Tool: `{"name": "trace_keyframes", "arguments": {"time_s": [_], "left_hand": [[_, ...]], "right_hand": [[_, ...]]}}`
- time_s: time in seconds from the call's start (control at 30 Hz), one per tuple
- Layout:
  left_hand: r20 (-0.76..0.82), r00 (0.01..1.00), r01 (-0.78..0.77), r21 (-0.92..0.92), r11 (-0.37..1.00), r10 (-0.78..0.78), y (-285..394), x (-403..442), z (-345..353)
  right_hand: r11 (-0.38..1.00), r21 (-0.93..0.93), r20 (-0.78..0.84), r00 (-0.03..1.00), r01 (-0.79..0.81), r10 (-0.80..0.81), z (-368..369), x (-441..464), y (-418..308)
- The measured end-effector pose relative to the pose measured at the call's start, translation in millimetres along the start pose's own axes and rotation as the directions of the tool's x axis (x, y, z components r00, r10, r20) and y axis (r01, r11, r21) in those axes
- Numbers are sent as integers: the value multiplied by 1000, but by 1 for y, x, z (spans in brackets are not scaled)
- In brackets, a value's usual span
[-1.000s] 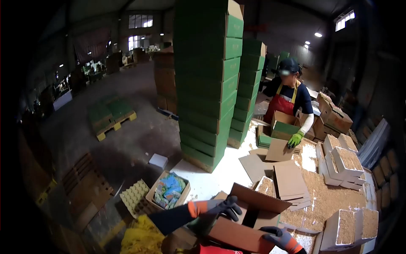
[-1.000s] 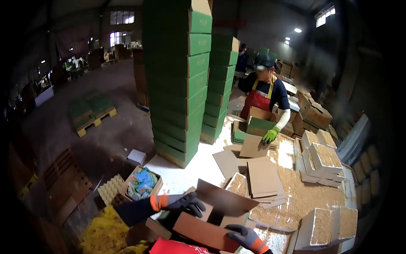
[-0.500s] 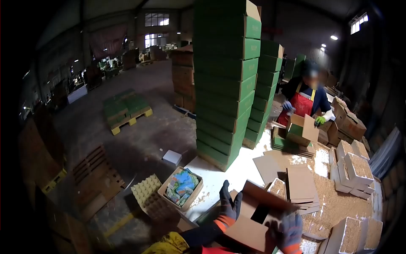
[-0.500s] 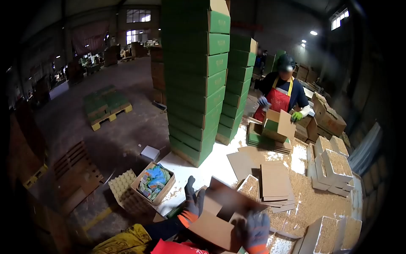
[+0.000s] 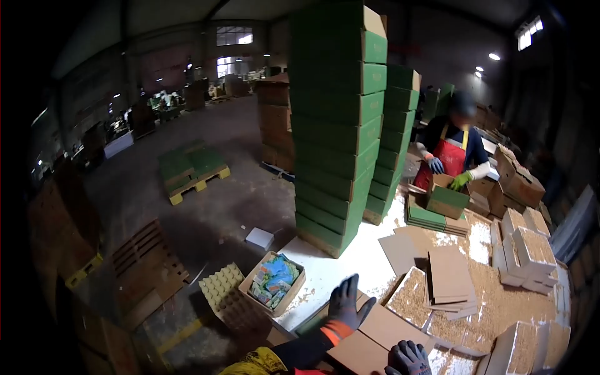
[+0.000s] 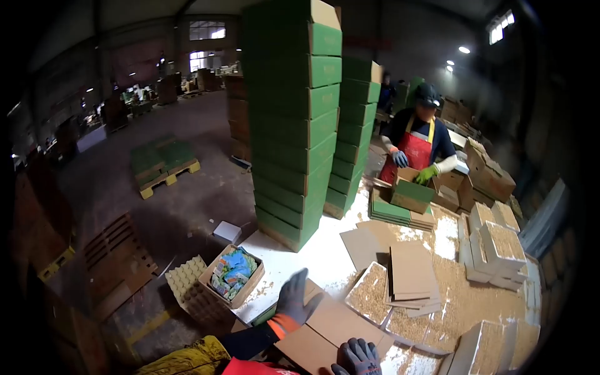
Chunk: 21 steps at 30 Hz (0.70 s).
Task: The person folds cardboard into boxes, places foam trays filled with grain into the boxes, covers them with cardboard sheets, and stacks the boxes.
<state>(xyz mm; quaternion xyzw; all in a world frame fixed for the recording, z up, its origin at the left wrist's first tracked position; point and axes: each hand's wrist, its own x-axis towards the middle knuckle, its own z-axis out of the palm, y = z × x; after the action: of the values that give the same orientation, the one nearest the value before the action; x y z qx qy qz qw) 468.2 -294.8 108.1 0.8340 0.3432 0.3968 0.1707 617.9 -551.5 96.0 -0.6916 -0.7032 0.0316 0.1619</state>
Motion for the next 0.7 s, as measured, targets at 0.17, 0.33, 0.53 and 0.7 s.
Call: {"name": "trace_keyframes", "arguments": {"time_s": [0.17,0.33,0.53,0.7], "left_hand": [[528,831,56,236,970,-177,-10,9,6],[-60,920,-389,-250,887,387,51,28,-49],[429,887,449,-718,532,-170,-73,19,30],[757,653,679,-600,423,26,-100,7,21]], "right_hand": [[101,992,-24,660,-79,751,13,-27,32],[-450,893,329,703,-14,630,13,-32,68],[841,538,-324,907,-58,270,-75,-9,-15],[947,304,-53,991,-103,124,50,-29,-51]]}}
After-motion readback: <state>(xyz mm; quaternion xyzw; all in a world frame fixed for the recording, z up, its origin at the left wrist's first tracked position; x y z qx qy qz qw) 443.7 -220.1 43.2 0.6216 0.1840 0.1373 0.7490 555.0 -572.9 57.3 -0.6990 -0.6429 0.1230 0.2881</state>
